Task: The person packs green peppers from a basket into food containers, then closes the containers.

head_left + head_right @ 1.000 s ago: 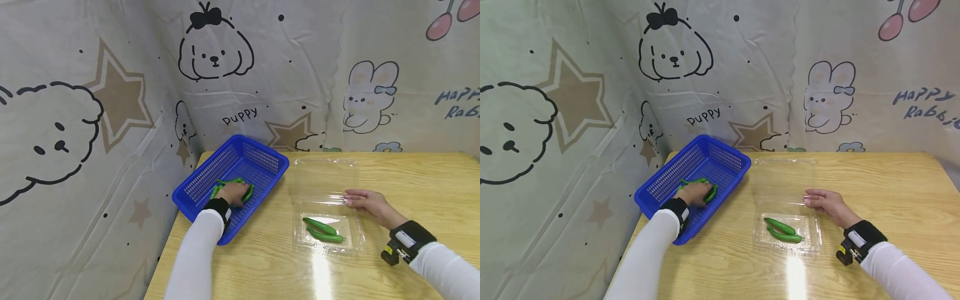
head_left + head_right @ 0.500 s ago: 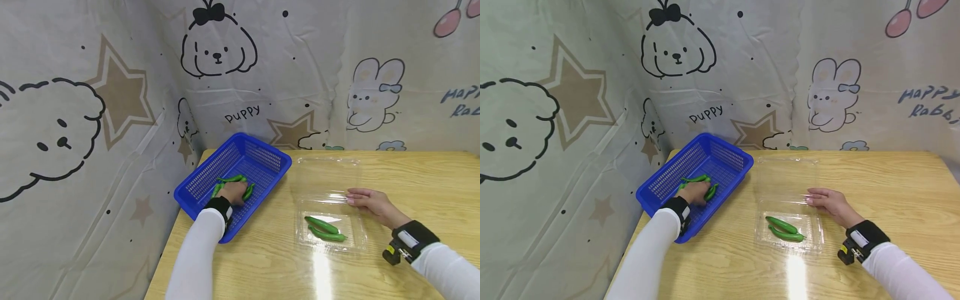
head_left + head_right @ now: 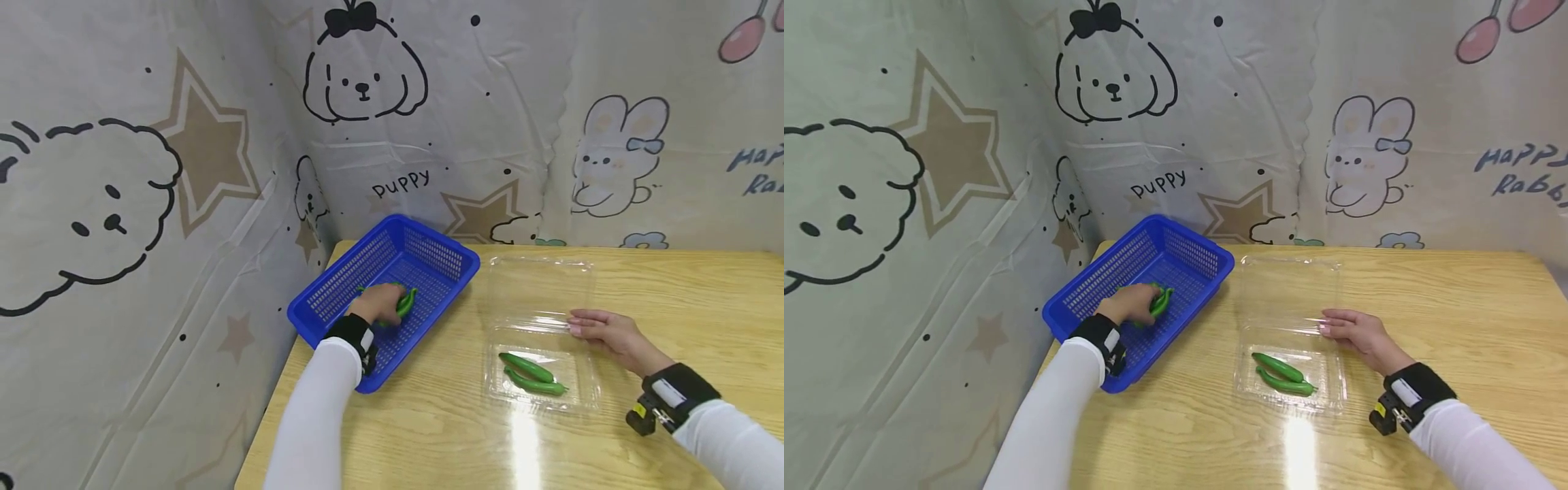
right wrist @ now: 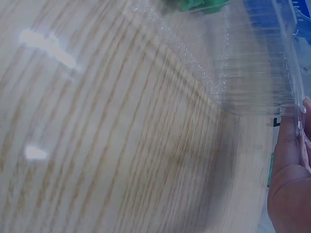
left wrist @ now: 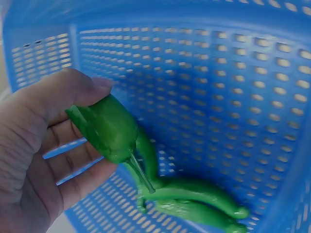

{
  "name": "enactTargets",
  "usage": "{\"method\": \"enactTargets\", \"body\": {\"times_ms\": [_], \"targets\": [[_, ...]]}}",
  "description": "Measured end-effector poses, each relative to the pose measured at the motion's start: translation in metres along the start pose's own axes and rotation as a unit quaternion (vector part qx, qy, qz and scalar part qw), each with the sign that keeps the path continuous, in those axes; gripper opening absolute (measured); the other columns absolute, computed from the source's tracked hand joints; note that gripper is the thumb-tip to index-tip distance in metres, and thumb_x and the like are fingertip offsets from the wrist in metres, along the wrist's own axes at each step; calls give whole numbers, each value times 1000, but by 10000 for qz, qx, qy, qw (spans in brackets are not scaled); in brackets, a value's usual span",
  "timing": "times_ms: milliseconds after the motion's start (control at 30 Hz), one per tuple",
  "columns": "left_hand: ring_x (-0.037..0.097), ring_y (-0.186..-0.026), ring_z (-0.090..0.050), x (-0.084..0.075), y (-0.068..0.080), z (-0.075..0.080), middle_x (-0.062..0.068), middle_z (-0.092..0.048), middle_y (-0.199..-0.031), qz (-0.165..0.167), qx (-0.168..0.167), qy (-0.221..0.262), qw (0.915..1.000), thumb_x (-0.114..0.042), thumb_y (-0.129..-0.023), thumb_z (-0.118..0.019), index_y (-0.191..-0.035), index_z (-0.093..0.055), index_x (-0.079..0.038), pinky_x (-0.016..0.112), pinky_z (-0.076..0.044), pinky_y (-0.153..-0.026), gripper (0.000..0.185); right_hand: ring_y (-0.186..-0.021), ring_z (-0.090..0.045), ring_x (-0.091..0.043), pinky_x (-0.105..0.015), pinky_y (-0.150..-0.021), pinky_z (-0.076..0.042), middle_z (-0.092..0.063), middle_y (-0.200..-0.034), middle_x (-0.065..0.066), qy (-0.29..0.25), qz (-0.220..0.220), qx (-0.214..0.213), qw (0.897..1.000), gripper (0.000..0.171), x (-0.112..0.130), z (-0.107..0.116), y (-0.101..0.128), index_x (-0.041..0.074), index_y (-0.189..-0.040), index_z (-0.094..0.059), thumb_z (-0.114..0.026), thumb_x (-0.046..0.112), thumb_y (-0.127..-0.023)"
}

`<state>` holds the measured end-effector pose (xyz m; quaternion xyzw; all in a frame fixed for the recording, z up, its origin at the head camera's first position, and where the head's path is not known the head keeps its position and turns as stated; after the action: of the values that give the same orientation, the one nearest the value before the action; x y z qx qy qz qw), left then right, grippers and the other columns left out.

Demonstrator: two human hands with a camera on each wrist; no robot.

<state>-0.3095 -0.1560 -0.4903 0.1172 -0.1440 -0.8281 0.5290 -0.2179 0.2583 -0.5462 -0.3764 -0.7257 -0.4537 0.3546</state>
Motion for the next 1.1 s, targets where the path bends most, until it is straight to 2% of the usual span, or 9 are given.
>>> {"method": "enactTargets", "body": {"times_ms": [133,233,500,900,1000,1100], "targets": [[15,-76,-53,-1,4,11,-1,-57,-83,-67,-148,207,9997,-20,-71,-77,-100,-60,-14,28,-44,-62,34,-92,-67,-8,-24,-82,-53,-72,-99,5,-74,9,10,10000,31,0,-1,0,24,-99,-70,-59,-4,-89],[14,-76,-51,-3,6,16,-2,-55,-84,-127,-209,169,9996,-21,-72,-75,-103,-59,-14,27,-43,-62,35,-92,-68,-8,-25,-83,-53,-72,-99,5,-26,4,-16,10000,31,1,-1,0,25,-99,-70,-60,-3,-89],[17,-69,-47,-4,14,31,1,-50,-74,-242,-863,127,9959,-9,-81,-66,-84,-56,-11,33,-42,-62,11,-93,-67,-9,-26,-85,-52,-71,-101,5,78,79,33,9999,29,1,-2,0,17,-110,-67,-61,-2,-89],[18,-72,-52,-12,12,36,2,-55,-78,-259,-900,-129,9955,-12,-85,-66,-91,-59,-10,36,-48,-66,10,-91,-68,-9,-26,-81,-53,-72,-97,4,-213,5,22,9998,30,1,-1,0,21,-100,-70,-59,-5,-89],[18,-72,-53,-17,12,38,2,-55,-77,-401,-974,-185,9943,-11,-84,-66,-88,-57,-10,37,-49,-65,10,-91,-68,-9,-25,-81,-54,-72,-98,4,-188,-3,-2,9998,31,1,-1,0,22,-99,-70,-58,-5,-89],[19,-71,-54,-27,12,42,2,-54,-74,-695,-1053,-169,9919,-11,-83,-66,-85,-56,-10,38,-49,-65,10,-91,-68,-9,-25,-80,-54,-72,-98,5,-155,17,-28,9999,31,0,-1,0,22,-99,-70,-59,-5,-89]]}}
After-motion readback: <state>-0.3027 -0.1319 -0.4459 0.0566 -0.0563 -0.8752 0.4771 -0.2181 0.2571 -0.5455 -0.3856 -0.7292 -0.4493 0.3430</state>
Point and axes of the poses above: each hand's wrist, its own y-axis away from the middle knuckle, its own z-axis out of the back of the hand, x = y × z, the point moved 4 cm from there along -y, towards the middle knuckle
